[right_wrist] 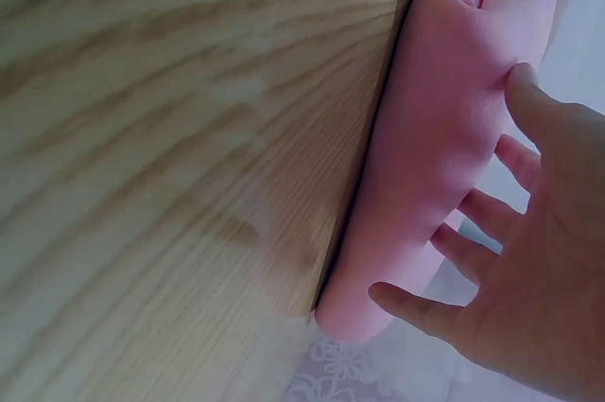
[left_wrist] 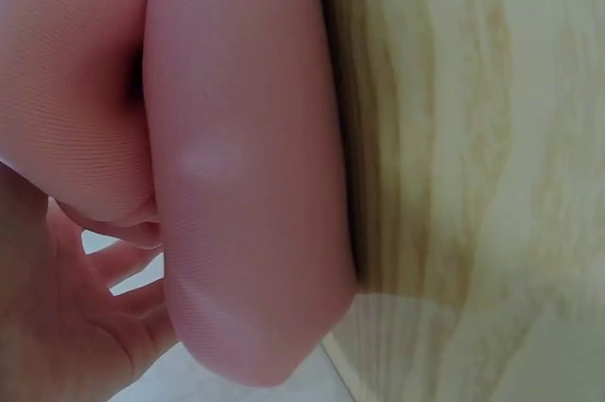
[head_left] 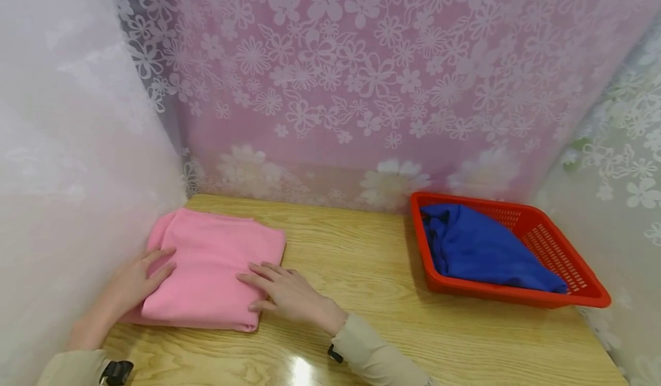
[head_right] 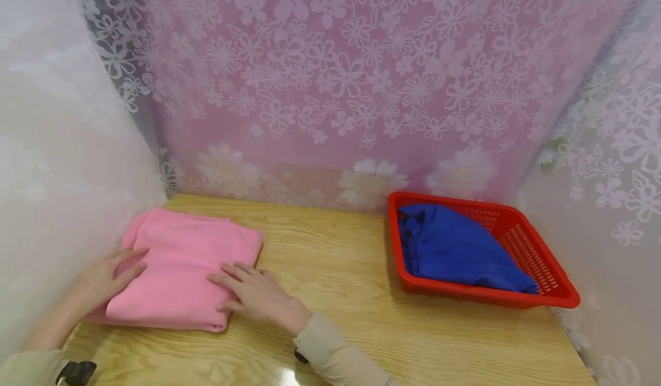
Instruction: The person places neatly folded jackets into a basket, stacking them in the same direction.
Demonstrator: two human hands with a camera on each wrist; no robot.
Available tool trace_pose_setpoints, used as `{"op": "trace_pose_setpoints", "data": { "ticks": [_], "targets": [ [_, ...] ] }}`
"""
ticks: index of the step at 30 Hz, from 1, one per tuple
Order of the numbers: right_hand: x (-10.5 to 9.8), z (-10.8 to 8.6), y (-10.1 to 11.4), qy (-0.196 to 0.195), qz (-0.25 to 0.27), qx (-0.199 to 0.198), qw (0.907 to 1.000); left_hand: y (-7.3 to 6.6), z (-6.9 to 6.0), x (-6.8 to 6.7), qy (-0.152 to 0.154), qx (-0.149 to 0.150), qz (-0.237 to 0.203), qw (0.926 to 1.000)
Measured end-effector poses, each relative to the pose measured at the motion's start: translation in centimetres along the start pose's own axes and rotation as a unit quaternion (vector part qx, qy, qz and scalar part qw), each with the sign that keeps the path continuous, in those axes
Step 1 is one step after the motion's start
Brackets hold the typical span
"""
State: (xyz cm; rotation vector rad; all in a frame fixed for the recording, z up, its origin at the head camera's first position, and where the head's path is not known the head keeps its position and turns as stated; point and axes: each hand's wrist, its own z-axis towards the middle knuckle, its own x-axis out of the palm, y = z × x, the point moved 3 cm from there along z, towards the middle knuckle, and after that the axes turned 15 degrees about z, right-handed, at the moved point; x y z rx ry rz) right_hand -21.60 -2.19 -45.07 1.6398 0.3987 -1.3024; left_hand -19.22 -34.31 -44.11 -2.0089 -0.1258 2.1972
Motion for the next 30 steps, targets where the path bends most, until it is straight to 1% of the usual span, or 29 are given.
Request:
{"op": "trace_pose_setpoints", "data": {
  "ticks": [5,9,11,14,17,24,27,30],
  "targets": [
    [-0.2,-0.6,-0.5,0.005,-0.004,0.009,0.9999,-0.7,-0.2,0.2,-0.003,-0.003,-0.008,1.0000],
    [-0.7,-1.1,-0.7,0.005,0.002,0.015,0.9999,-1.4,-0.2,0.4,0.001,-0.008,-0.018,0.9998],
    [-0.9,-1.4,-0.8,0.003,0.007,0.014,0.9999,-1.8,-0.2,0.4,0.004,-0.011,-0.030,0.9995],
    [-1.1,-1.9,-0.9,-0.002,0.016,0.012,0.9998,-2.3,-0.2,0.4,0.000,-0.009,-0.047,0.9988],
    [-1.3,-2.3,-1.1,-0.007,0.022,0.017,0.9996,-2.7,-0.1,0.4,-0.011,-0.001,-0.065,0.9979],
    [-1.6,-3.8,-2.1,-0.014,0.009,0.032,0.9993,-3.2,-0.4,0.4,-0.049,0.029,-0.104,0.9929],
    [-2.0,-4.5,-2.4,-0.016,0.015,0.038,0.9990,-3.6,-0.4,0.6,-0.057,0.037,-0.107,0.9919],
    [-2.5,-5.1,-2.7,-0.017,0.018,0.037,0.9990,-4.2,-0.2,0.8,-0.054,0.040,-0.107,0.9920]
  ]
}}
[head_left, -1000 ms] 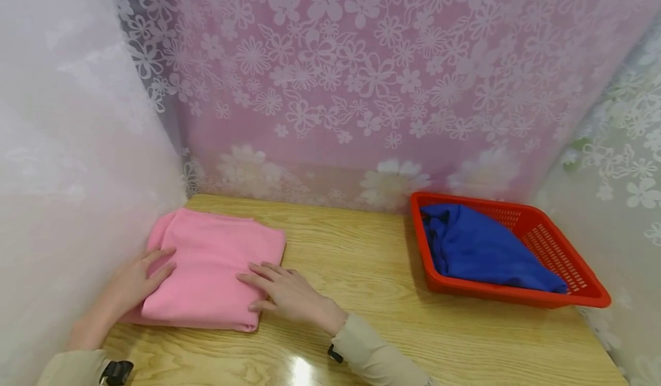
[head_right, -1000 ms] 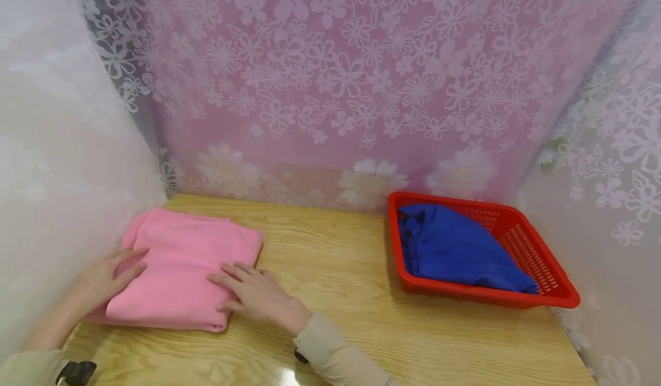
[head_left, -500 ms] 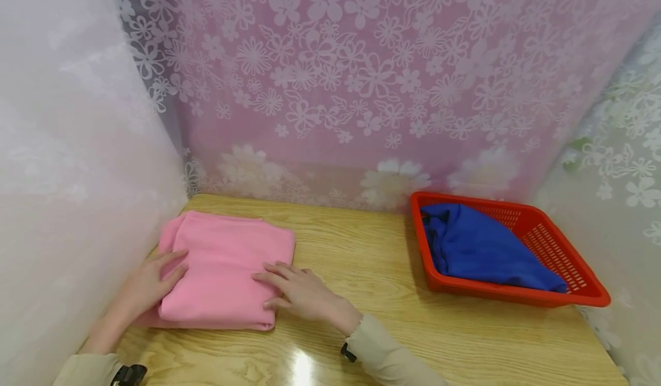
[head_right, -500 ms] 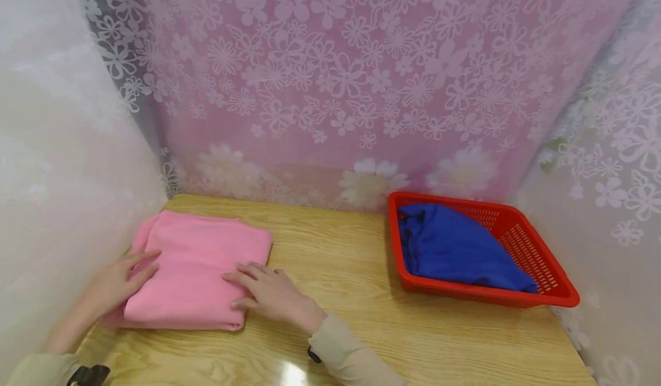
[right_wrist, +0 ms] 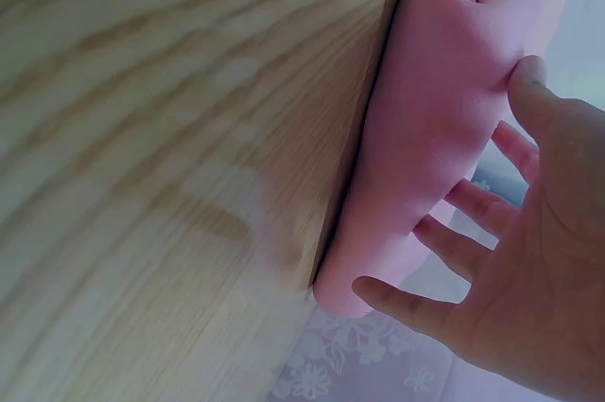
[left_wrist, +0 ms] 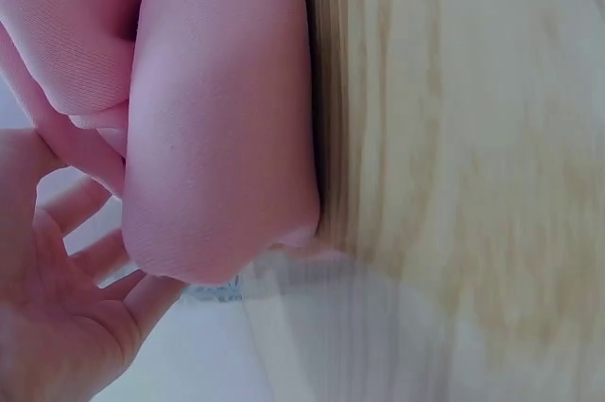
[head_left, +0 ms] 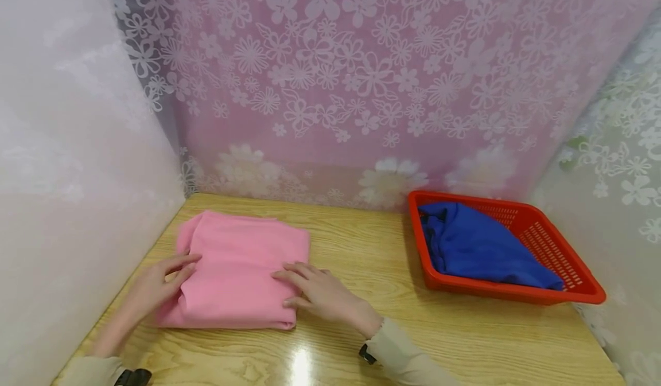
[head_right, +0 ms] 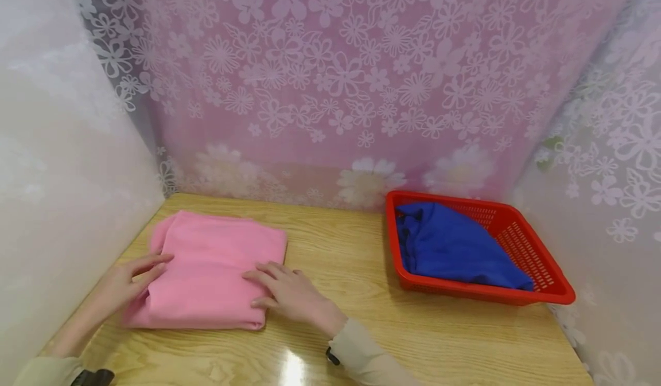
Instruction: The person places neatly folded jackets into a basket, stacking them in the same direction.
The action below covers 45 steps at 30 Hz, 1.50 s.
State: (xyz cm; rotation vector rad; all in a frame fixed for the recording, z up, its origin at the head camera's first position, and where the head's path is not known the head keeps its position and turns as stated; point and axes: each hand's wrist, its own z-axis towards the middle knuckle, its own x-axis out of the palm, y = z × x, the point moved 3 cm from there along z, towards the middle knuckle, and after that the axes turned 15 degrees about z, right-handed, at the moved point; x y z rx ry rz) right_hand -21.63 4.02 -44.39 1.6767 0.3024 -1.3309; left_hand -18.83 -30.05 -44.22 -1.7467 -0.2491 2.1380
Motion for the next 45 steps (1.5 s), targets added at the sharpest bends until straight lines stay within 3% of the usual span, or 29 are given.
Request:
{"op": "trace_pose_setpoints", "data": {
  "ticks": [17,38,45],
  "targets": [
    [-1.0,-2.5,-1.9,-0.011,0.011,0.024,0.9996,-2.9,1.4,1.7,-0.003,0.014,0.011,0.9998],
    [-2.7,-6.9,-3.7,-0.040,0.045,0.003,0.9982,-7.0,2.6,3.8,0.003,0.050,-0.020,0.9986],
    [-3.0,-8.1,-4.7,-0.039,0.071,0.021,0.9964,-8.6,2.8,4.2,0.010,0.052,-0.032,0.9981]
  ]
}}
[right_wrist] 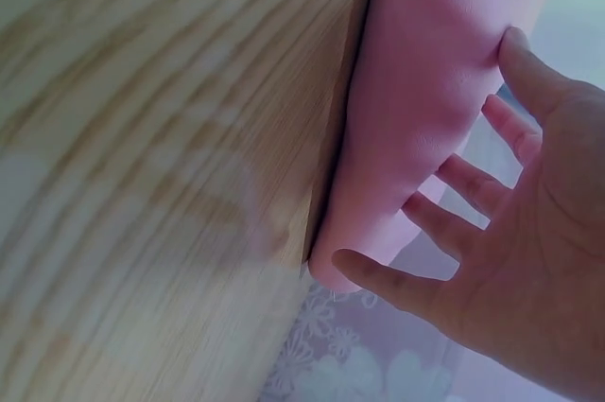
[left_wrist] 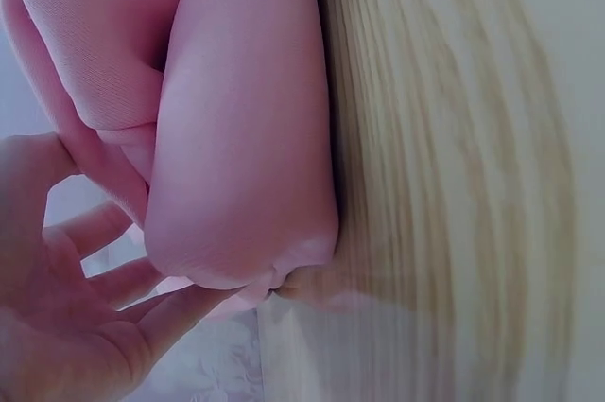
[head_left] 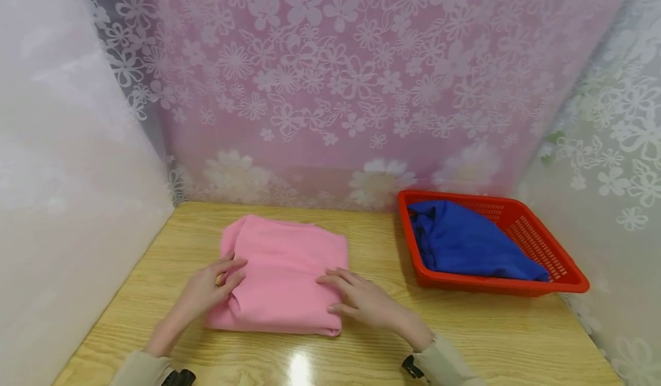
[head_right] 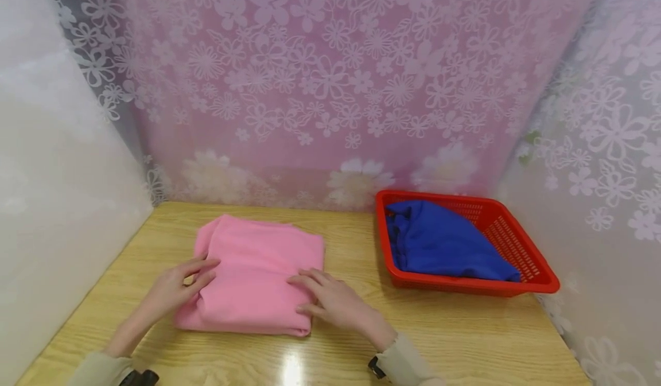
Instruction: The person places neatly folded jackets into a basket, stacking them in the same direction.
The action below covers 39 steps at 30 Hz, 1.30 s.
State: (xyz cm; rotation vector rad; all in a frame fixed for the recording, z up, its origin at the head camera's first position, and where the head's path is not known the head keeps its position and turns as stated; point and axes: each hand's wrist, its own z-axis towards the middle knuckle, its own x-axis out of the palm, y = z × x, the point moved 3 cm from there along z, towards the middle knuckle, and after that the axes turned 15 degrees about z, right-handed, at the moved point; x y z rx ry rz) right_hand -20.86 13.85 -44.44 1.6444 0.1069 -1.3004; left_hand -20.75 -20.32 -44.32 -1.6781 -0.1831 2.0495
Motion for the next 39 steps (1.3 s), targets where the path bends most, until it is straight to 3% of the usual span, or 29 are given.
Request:
{"op": "trace_pose_setpoints", "data": {
  "ticks": [6,13,20,39],
  "targets": [
    [-0.5,-1.1,-0.6,-0.006,0.006,0.011,0.9999,-1.0,0.6,0.7,-0.010,0.010,0.006,0.9999],
    [-1.1,-2.5,-1.3,-0.026,0.006,-0.004,0.9996,-2.4,1.3,1.3,-0.003,0.023,0.015,0.9996],
    [-1.8,-4.3,-2.2,-0.034,0.036,0.020,0.9986,-4.0,2.0,2.5,0.000,0.039,0.015,0.9991],
    [-3.4,-7.6,-3.5,-0.056,0.074,0.033,0.9951,-7.4,2.9,4.7,0.016,0.033,0.001,0.9993]
  ]
}}
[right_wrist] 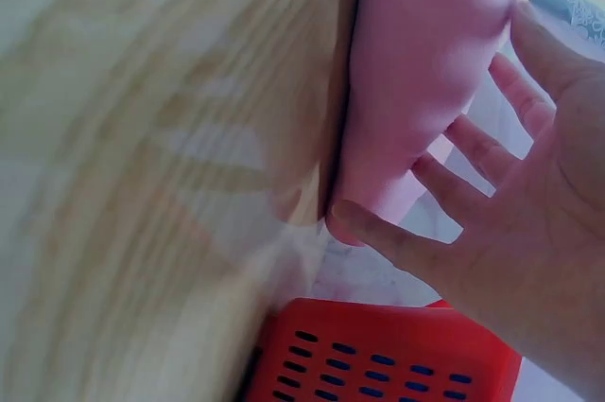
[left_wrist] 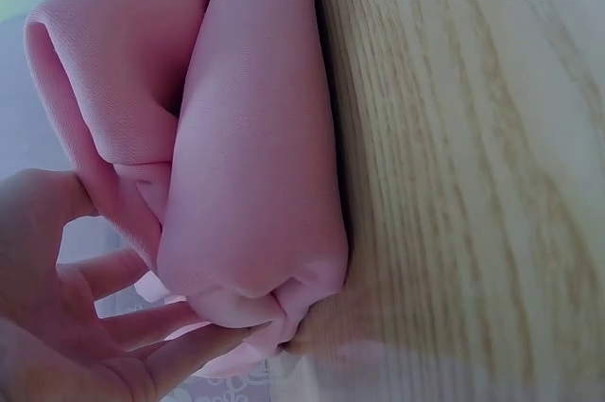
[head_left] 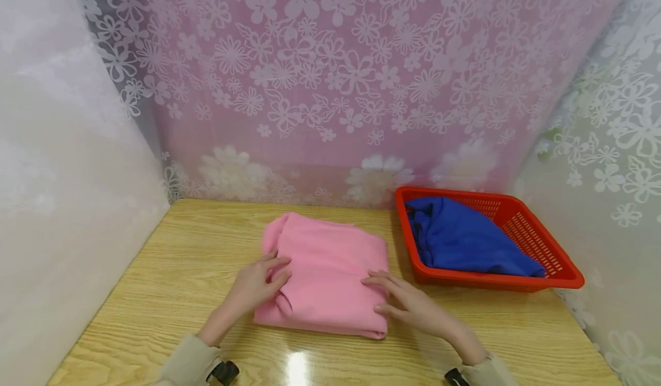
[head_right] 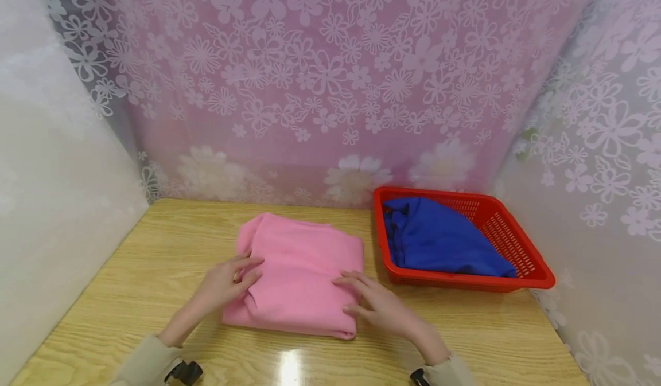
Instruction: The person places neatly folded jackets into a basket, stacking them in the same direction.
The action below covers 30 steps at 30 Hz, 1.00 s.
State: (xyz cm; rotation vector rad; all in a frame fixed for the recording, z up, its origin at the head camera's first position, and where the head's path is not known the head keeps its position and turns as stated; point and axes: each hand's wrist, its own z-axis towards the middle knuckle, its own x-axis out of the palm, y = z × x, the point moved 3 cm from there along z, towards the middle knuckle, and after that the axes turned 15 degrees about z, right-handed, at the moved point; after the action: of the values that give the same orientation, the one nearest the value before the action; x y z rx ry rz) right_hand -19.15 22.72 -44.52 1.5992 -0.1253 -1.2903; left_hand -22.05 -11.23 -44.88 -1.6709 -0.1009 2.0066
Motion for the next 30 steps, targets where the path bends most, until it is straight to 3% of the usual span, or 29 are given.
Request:
{"op": "trace_pose_setpoints", "data": {
  "ticks": [7,14,17,20,23,27,30],
  "targets": [
    [-0.1,-0.2,-0.1,-0.036,0.009,0.010,0.9993,0.8,-0.2,-0.1,0.012,-0.020,-0.029,0.9993],
    [-0.4,-0.3,-0.5,-0.121,-0.031,0.067,0.9900,1.9,-0.6,-0.5,0.000,-0.069,-0.055,0.9961],
    [-0.5,-0.3,-1.0,-0.128,0.017,0.097,0.9868,2.3,-0.6,-0.2,0.015,-0.097,-0.073,0.9925],
    [-0.4,0.1,-1.6,-0.125,0.086,0.119,0.9813,2.5,-0.6,0.2,0.041,-0.108,-0.126,0.9853],
    [-0.3,0.6,-2.0,-0.111,0.186,0.136,0.9669,2.8,-0.5,0.6,0.067,-0.112,-0.178,0.9754],
    [0.1,1.4,-2.3,-0.097,0.311,0.172,0.9297,3.1,-0.4,1.0,0.095,-0.123,-0.233,0.9599],
    [0.4,1.9,-2.2,-0.099,0.346,0.192,0.9130,3.3,-0.3,1.2,0.109,-0.125,-0.276,0.9468]
  ]
}}
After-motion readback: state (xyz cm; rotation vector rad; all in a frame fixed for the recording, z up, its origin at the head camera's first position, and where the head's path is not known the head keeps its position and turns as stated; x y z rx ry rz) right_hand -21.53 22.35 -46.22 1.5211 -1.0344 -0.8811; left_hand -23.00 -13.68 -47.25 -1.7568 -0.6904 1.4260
